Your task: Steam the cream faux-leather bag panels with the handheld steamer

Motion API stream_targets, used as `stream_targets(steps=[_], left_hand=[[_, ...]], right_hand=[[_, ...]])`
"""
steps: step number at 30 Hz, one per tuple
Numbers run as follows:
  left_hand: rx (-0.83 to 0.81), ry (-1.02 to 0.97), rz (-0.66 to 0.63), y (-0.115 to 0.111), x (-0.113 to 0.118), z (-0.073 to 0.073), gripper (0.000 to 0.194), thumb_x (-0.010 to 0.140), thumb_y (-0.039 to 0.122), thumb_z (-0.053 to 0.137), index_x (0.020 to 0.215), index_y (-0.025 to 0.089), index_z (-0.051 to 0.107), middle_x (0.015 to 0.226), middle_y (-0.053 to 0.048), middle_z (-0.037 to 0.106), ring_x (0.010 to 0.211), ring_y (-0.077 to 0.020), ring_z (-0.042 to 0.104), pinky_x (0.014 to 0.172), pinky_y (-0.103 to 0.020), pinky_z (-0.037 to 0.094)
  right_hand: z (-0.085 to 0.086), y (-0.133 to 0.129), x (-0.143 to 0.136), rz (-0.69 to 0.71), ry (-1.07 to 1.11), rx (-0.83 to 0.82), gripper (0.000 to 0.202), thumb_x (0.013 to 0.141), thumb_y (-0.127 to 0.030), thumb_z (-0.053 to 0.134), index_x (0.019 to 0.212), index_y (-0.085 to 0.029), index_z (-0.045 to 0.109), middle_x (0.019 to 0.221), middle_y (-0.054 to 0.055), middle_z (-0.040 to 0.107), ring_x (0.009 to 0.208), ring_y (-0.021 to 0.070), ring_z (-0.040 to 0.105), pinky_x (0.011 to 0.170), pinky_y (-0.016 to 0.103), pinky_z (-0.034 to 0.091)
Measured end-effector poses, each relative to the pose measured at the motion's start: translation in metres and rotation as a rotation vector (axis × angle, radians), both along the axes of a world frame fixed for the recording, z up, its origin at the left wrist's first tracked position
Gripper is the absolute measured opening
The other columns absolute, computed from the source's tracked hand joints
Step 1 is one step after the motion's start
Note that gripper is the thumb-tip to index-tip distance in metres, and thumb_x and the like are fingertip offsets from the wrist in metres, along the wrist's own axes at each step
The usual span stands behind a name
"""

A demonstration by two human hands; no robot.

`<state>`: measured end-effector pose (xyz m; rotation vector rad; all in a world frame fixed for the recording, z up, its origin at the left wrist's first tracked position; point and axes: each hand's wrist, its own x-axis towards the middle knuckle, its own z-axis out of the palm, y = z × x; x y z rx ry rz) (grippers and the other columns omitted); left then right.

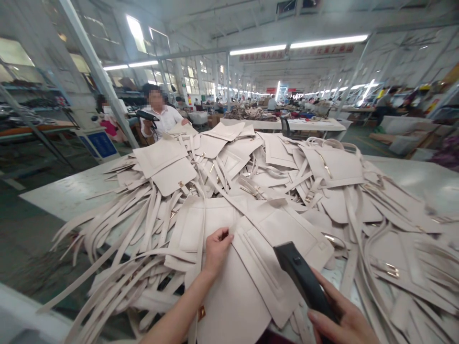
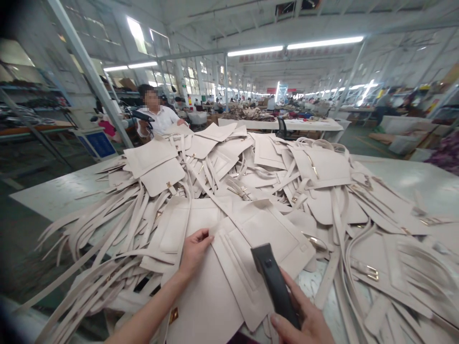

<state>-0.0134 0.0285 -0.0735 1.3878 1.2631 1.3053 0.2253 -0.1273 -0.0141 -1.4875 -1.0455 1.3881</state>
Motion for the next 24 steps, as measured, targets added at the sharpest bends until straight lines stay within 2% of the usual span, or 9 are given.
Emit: stream_targets(steps=[4, 8, 13, 15, 17, 21, 22, 24], left_hand=[[-0.027, -0.136, -0.038, -0.008, -0.001, 0.000, 0.025, 0.066, 0.025, 0.061, 0.089, 0.015, 0.066, 0.083, -0.004, 0.066, 0.074, -0.0166, 0.058, 0.068, -0.025, 0.044], [-0.057, -0.242, -0.095, -0.010, -0.002, -0.001, 0.021, 0.064, 0.025, 0.064, 0.081, 0.014, 0.068, 0.078, -0.003, 0.066, 0.072, -0.0166, 0.058, 0.068, -0.026, 0.044], [-0.101, -0.214, -0.063, -0.010, -0.002, -0.008, 0.018, 0.064, 0.025, 0.061, 0.077, 0.013, 0.065, 0.071, -0.003, 0.066, 0.061, -0.0144, 0.057, 0.060, -0.025, 0.044], [-0.092, -0.171, -0.045, -0.006, -0.003, -0.007, 0.015, 0.064, 0.024, 0.059, 0.073, 0.012, 0.063, 0.065, -0.001, 0.064, 0.056, -0.0127, 0.054, 0.055, -0.023, 0.041], [-0.071, -0.112, -0.042, 0.001, -0.007, 0.000, 0.013, 0.064, 0.023, 0.059, 0.070, 0.013, 0.062, 0.061, 0.001, 0.061, 0.055, -0.0114, 0.051, 0.053, -0.021, 0.038], [-0.029, 0.036, -0.129, 0.018, -0.023, 0.031, 0.009, 0.064, 0.021, 0.059, 0.068, 0.014, 0.063, 0.061, 0.003, 0.059, 0.058, -0.0111, 0.050, 0.055, -0.020, 0.035], [-0.001, 0.120, -0.168, 0.023, -0.030, 0.039, 0.009, 0.065, 0.020, 0.058, 0.069, 0.015, 0.064, 0.063, 0.003, 0.060, 0.061, -0.0116, 0.051, 0.057, -0.020, 0.035], [0.081, 0.419, -0.247, 0.034, -0.047, 0.052, 0.012, 0.070, 0.020, 0.053, 0.073, 0.017, 0.064, 0.066, 0.003, 0.061, 0.066, -0.0128, 0.053, 0.063, -0.021, 0.037]], right_hand=[[0.018, 0.026, -0.034, 0.167, 0.227, 0.030, 0.076, 0.065, -0.033, 0.064, 0.131, -0.022, 0.029, 0.046, -0.006, 0.054, 0.035, 0.0107, 0.045, 0.034, 0.019, 0.032], [0.016, 0.063, -0.063, 0.314, 0.311, 0.097, 0.065, 0.067, -0.021, 0.059, 0.127, -0.023, 0.035, 0.047, -0.007, 0.053, 0.034, 0.0115, 0.049, 0.032, 0.020, 0.040], [0.008, 0.094, -0.071, 0.277, 0.313, 0.155, 0.057, 0.069, -0.022, 0.057, 0.123, -0.024, 0.039, 0.054, -0.007, 0.052, 0.037, 0.0128, 0.053, 0.032, 0.022, 0.043], [0.009, 0.093, -0.062, 0.233, 0.290, 0.161, 0.058, 0.070, -0.023, 0.058, 0.124, -0.025, 0.038, 0.056, -0.007, 0.053, 0.039, 0.0130, 0.054, 0.033, 0.022, 0.043], [0.013, 0.083, -0.046, 0.190, 0.249, 0.149, 0.060, 0.070, -0.024, 0.059, 0.125, -0.025, 0.036, 0.054, -0.007, 0.053, 0.038, 0.0131, 0.053, 0.032, 0.022, 0.043], [0.016, 0.049, -0.004, 0.061, 0.061, 0.077, 0.070, 0.070, -0.031, 0.060, 0.131, -0.022, 0.027, 0.044, -0.006, 0.055, 0.034, 0.0126, 0.048, 0.033, 0.021, 0.039], [0.015, 0.039, 0.006, 0.030, 0.010, 0.051, 0.072, 0.070, -0.033, 0.060, 0.132, -0.022, 0.025, 0.043, -0.006, 0.055, 0.034, 0.0125, 0.047, 0.033, 0.021, 0.038], [0.010, 0.017, 0.023, -0.002, -0.058, -0.006, 0.075, 0.071, -0.040, 0.059, 0.133, -0.022, 0.021, 0.043, -0.006, 0.055, 0.035, 0.0129, 0.047, 0.034, 0.021, 0.037]])
